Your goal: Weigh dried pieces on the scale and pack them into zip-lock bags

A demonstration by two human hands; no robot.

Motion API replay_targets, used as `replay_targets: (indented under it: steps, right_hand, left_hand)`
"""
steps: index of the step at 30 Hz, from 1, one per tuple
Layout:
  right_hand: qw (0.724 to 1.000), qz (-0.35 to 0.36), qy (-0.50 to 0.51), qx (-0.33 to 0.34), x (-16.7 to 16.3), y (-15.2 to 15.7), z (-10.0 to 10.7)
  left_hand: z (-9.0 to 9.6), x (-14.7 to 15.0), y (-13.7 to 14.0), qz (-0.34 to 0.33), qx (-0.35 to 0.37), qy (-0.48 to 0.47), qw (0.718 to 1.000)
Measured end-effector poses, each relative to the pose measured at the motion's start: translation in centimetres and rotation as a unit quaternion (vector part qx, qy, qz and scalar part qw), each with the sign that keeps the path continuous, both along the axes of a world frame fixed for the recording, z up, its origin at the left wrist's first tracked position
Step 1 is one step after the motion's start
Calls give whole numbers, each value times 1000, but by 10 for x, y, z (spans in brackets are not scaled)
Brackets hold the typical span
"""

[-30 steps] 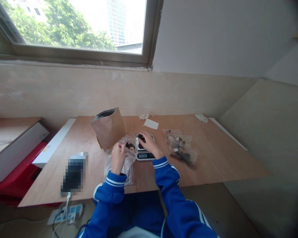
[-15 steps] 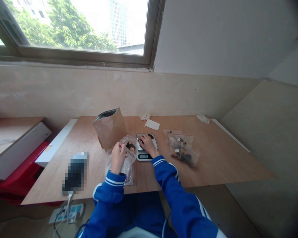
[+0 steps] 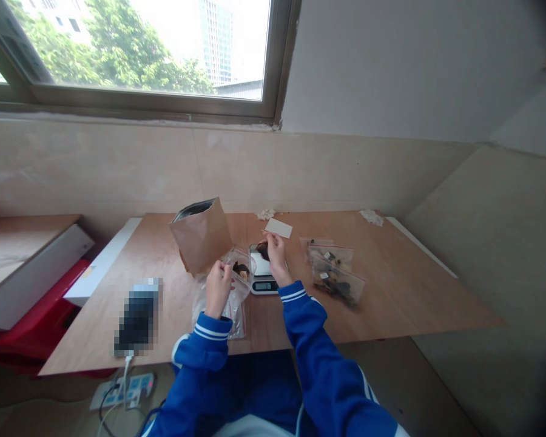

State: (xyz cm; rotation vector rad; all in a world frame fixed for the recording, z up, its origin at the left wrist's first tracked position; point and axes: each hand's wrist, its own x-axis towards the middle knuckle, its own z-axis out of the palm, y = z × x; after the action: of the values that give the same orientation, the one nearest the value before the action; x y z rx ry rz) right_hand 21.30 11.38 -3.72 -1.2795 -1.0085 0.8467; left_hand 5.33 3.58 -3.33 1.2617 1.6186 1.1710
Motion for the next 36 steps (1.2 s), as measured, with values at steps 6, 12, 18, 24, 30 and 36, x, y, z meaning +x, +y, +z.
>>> replay_targets:
  steps: [6,12,18,24,30,36]
  right_hand:
    - [990,131,-52,-20,-23,-16,28]
    - [979,161,-122,-38,-35,-22,21]
    - [963,209,-158,-57,-33,-22,18]
    - [926,284,-244,-45,-27,-26,28]
    - [915,355,-193,15,-6,-28,38]
    - [927,109,-353,63,34,-2,-4]
  left_hand:
    - [-5,6,-2,-9,29,24,999]
    - [-12,10,-2,-17,50,-12,999]
    - [-19,11,2,-8,5,-125,992]
    - [-18,12,0,-16,37,-138,990]
    - [-12,7,-4,8,118,-80,990]
    - [-12,6,-4,20,131,-143,981]
